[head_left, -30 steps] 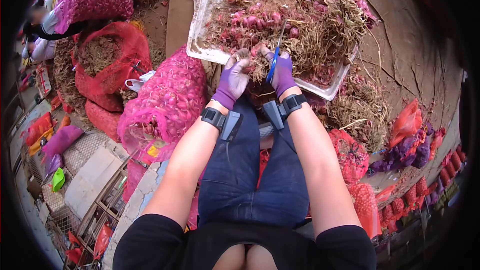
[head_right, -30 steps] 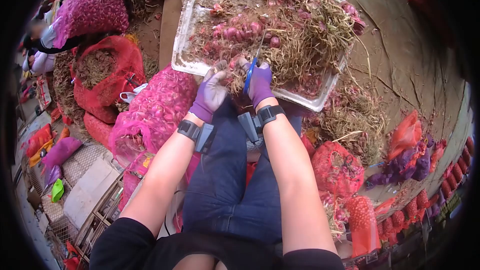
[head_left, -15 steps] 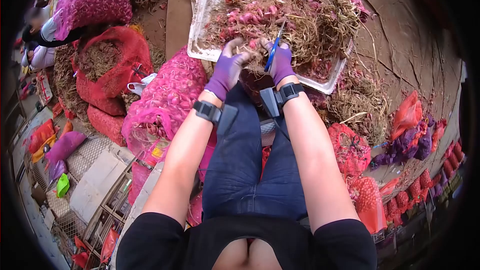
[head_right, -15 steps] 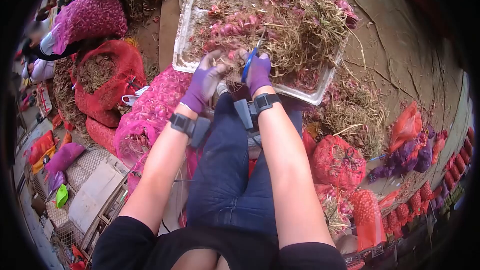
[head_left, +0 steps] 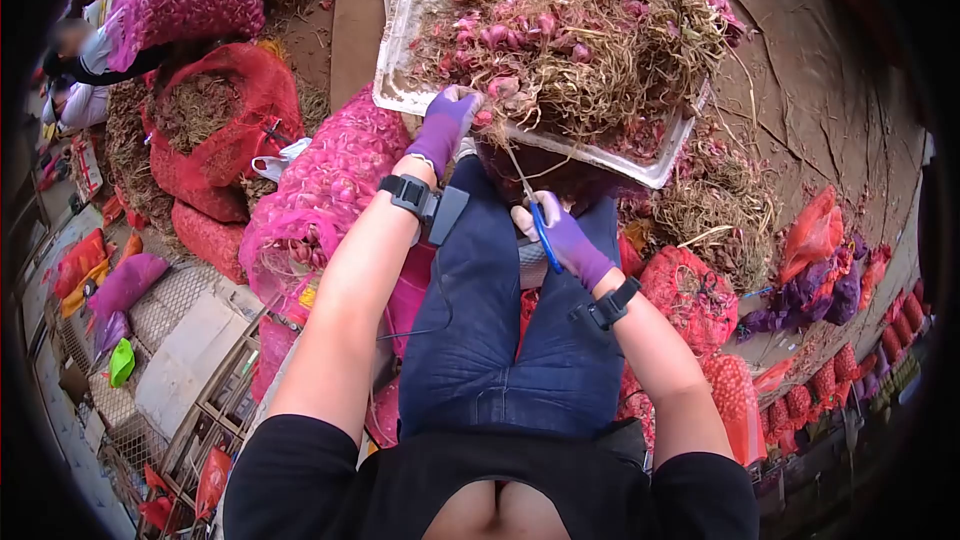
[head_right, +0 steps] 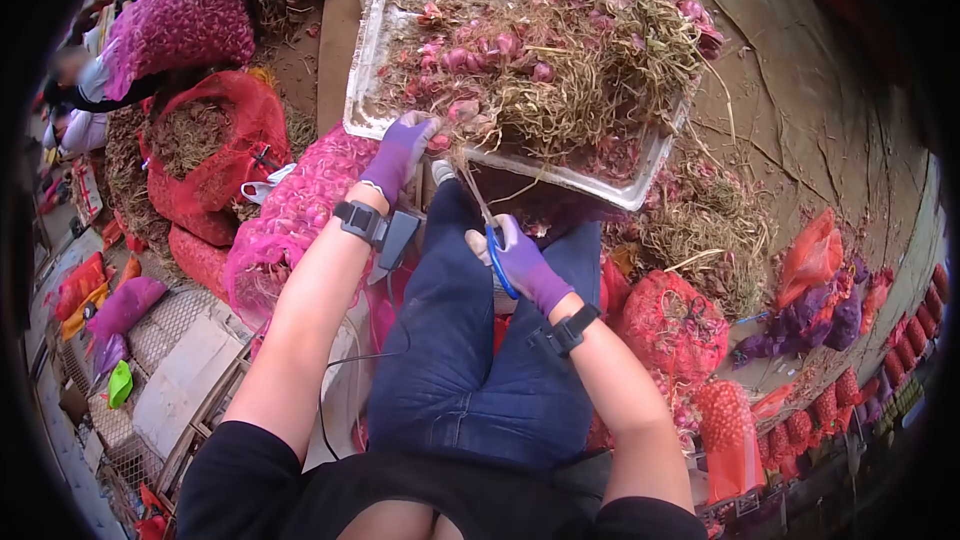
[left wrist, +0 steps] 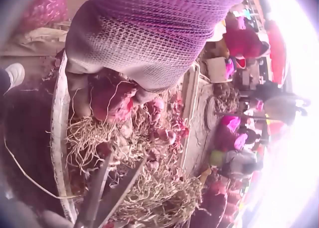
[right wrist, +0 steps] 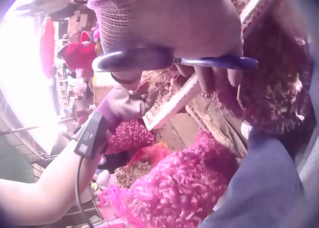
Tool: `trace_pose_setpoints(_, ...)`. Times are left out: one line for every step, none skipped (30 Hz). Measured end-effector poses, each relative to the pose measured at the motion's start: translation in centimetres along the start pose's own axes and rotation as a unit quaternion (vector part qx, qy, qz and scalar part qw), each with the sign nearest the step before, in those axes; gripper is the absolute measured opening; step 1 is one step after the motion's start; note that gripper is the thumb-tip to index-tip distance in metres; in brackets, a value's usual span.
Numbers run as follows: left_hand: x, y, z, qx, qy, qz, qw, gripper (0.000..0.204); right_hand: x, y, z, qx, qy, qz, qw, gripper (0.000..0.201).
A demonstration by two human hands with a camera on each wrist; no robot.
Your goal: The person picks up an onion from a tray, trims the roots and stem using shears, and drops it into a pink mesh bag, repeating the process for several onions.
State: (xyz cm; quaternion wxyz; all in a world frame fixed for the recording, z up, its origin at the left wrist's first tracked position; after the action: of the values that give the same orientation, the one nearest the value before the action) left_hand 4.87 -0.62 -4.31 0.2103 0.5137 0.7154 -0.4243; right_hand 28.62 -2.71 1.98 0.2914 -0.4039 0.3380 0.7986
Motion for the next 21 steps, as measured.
trace_pose_setpoints(-0.1,0.2,0.4,0.001,-0.001,0.000,1.000,0.018,0.6,0.2,-0.8,0.001,0.000,0.001,1.000,0.045)
trace_pose_setpoints(-0.1,0.4,0.9,-0.004,0.008,-0.012,1.000,0.018,1.5,0.7,-1.4,0.072,-0.026,0.029,0.997,0.028)
trace_pose_setpoints(-0.1,0.6,1.3,-0.010,0.017,-0.024,1.000,0.018,2.4,1.0,-1.9,0.143,-0.053,0.057,0.987,0.012)
trace_pose_setpoints(-1.1,0.2,0.1,0.109,0.037,-0.058,0.992,0.020,2.5,0.8,-0.5,0.108,-0.002,0.063,0.992,0.019)
trace_pose_setpoints(-1.0,0.3,0.9,0.112,0.036,-0.058,0.991,0.020,1.9,1.8,2.2,-0.010,-0.007,0.010,1.000,0.025)
trace_pose_setpoints(-1.0,0.5,1.7,0.079,0.047,-0.074,0.993,0.020,2.6,1.7,1.9,0.040,0.007,0.026,0.999,0.028)
trace_pose_setpoints(-1.1,0.5,1.8,0.046,0.060,-0.090,0.993,0.021,3.3,1.6,1.8,0.088,0.021,0.042,0.995,0.030)
trace_pose_setpoints(-0.9,0.2,2.0,0.047,0.061,-0.090,0.993,0.021,3.9,1.5,1.9,0.089,0.019,0.043,0.995,0.030)
trace_pose_setpoints(-0.9,-0.2,2.2,0.089,0.058,-0.093,0.990,0.020,4.5,1.5,1.8,0.081,0.021,0.033,0.996,0.030)
trace_pose_setpoints(-1.0,-0.4,2.2,0.130,0.055,-0.095,0.985,0.019,4.9,1.5,1.6,0.073,0.023,0.022,0.997,0.029)
trace_pose_setpoints(-1.6,-0.8,1.2,0.130,0.055,-0.094,0.985,0.019,5.6,1.1,1.0,0.073,0.023,0.022,0.997,0.029)
trace_pose_setpoints(-2.0,-1.0,0.2,0.153,0.055,-0.051,0.985,0.020,6.3,0.7,0.5,0.089,0.031,0.030,0.995,0.028)
trace_pose_setpoints(-2.3,-1.1,-0.5,0.175,0.054,-0.008,0.983,0.022,6.7,0.5,0.1,0.104,0.039,0.038,0.993,0.027)
trace_pose_setpoints(-2.0,-1.1,0.0,0.173,0.055,-0.007,0.983,0.022,6.2,0.4,1.3,0.154,0.048,0.050,0.986,0.024)
trace_pose_setpoints(-1.5,-1.2,0.4,0.140,0.064,0.007,0.988,0.023,5.4,0.3,2.5,0.154,0.049,0.050,0.986,0.024)
trace_pose_setpoints(-1.7,-1.5,-0.2,0.106,0.073,0.021,0.991,0.025,4.7,0.2,3.8,0.119,0.053,0.014,0.991,0.029)
trace_pose_setpoints(-2.0,-1.5,-0.6,0.106,0.073,0.020,0.992,0.025,4.4,0.1,4.4,0.084,0.056,-0.022,0.995,0.034)
trace_pose_setpoints(-2.4,-1.3,-1.1,0.066,0.077,0.037,0.994,0.026,4.5,-0.1,4.2,0.025,0.030,-0.027,0.999,0.039)
trace_pose_setpoints(-2.9,-1.0,-1.7,0.026,0.081,0.053,0.995,0.028,4.5,0.0,4.1,0.025,0.032,-0.027,0.999,0.039)
trace_pose_setpoints(-3.0,-0.5,-1.4,0.058,0.110,0.069,0.990,0.027,4.6,0.1,3.9,0.026,0.052,-0.007,0.998,0.043)
trace_pose_setpoints(-2.8,-0.1,-0.7,0.056,0.108,0.069,0.990,0.027,4.7,0.3,3.8,0.027,0.071,0.012,0.997,0.048)
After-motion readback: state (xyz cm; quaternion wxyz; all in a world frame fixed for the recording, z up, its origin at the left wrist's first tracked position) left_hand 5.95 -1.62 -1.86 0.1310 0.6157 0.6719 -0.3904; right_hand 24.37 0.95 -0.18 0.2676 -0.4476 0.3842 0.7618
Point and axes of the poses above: each hand's wrist, its own x-axis towards the middle knuckle, its own y-axis out of the palm, z = x × y, the point moved 2 cm from there along x, towards the middle knuckle, and after that the axes turned 9 degrees about x, right-handed, at the moved point
